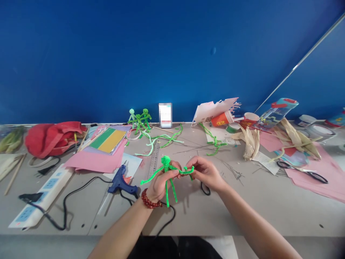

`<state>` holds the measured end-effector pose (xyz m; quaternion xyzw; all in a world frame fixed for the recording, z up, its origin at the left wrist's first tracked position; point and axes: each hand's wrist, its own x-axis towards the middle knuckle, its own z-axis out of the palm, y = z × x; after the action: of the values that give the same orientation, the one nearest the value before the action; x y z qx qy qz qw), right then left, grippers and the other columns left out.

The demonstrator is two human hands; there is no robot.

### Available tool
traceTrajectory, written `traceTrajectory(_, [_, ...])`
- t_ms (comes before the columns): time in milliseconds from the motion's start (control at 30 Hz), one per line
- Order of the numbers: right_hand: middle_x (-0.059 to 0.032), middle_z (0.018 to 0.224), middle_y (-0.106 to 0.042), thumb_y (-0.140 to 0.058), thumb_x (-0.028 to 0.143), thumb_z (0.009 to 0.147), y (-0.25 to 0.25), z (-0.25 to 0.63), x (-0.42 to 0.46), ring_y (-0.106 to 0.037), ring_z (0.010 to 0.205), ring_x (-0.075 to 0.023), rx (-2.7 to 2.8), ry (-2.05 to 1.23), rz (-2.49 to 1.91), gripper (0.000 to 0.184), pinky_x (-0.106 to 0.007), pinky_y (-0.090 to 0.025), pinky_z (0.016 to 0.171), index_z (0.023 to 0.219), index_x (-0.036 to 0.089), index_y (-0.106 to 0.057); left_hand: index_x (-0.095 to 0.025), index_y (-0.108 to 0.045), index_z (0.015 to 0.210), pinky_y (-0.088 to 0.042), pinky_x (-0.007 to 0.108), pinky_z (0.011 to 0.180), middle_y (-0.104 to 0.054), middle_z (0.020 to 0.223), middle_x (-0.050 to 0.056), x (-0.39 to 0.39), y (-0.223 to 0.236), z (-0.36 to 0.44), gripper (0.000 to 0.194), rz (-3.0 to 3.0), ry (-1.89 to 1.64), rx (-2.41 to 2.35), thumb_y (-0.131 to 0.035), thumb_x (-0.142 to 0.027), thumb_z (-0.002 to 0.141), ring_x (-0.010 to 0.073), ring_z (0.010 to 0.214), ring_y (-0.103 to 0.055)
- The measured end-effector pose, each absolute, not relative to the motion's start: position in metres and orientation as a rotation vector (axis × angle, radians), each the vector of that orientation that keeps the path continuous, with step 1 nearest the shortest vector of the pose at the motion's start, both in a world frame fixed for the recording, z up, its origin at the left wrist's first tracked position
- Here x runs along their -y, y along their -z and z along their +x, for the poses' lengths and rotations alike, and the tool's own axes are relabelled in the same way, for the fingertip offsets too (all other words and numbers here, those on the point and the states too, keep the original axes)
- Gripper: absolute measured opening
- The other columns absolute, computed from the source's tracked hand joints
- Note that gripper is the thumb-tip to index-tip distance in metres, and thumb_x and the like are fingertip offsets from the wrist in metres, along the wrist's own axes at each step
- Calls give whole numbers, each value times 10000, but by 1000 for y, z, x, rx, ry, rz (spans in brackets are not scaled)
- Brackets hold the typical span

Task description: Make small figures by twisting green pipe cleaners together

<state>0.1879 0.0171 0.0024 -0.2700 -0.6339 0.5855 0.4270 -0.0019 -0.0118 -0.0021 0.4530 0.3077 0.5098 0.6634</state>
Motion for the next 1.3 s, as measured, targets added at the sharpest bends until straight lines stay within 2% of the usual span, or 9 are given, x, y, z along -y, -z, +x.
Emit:
traceTrajectory(167, [-52,785,-684,-730,413,841,-6,188,-17,-630,701,-151,1486,-1704,-591,262,-239,-469,564,867,184,-606,-170,-611,783,-406,336,790,-581,793,45,14,-1,-1,119,1103,-1121,-727,-571,-262,848,200,810,-542])
traceTrajectory(267, [-46,774,-695,-724,401,851,-8,186,-16,-606,662,-128,1491,-1769,-584,259,-221,-436,533,852,183,-583,-173,-611,793,-412,345,803,-601,777,49,16,-1,-1,148,1165,-1112,-775,-567,-295,864,207,802,-562])
traceTrajectory(467, [-47,770,-696,-737,436,827,-12,184,-14,-628,684,-141,1534,-1732,-614,305,-227,-437,534,811,186,-563,-183,-587,770,-411,328,776,-604,731,33,17,-4,0,170,1226,-1108,-827,-570,-316,874,188,748,-549])
traceTrajectory(600, [-30,758,-678,-731,398,841,-12,185,-14,-643,691,-141,1544,-1714,-620,266,-226,-456,550,844,190,-566,-183,-591,772,-412,324,768,-603,737,34,17,-5,1,168,1224,-1102,-835,-580,-315,876,187,752,-545])
traceTrajectory(733, [-26,795,-684,-733,389,840,-7,185,-13,-680,757,-168,1514,-1733,-613,273,-256,-502,622,975,202,-586,-191,-573,757,-413,326,759,-594,714,25,18,-2,3,183,1200,-1105,-857,-581,-333,872,189,735,-548])
traceTrajectory(833, [-37,808,-690,-736,412,832,-3,184,-13,-687,778,-186,1481,-1723,-613,282,-292,-520,689,953,200,-595,-190,-574,755,-410,327,745,-581,720,19,17,-3,2,161,1195,-1102,-848,-569,-314,859,185,729,-539])
traceTrajectory(1067, [16,753,-582,-704,401,868,0,187,-19,-540,629,-106,1383,-1767,-600,286,-214,-426,559,1041,215,-573,-179,-582,681,-415,344,748,-565,676,29,15,-7,-3,149,1306,-1048,-803,-534,-247,805,189,702,-536])
traceTrajectory(1200, [6,826,-581,-727,412,848,1,187,-20,-526,614,-95,1362,-1884,-534,342,-199,-393,513,1072,227,-547,-177,-608,829,-441,335,740,-601,756,31,17,0,-1,126,1240,-1095,-851,-550,-283,866,185,741,-567])
traceTrajectory(1300, [0,859,-580,-731,405,848,1,186,-20,-554,649,-98,1363,-1876,-518,334,-195,-396,517,1055,221,-543,-185,-581,892,-454,310,704,-611,770,18,17,3,1,117,1181,-1095,-887,-624,-281,840,169,729,-585])
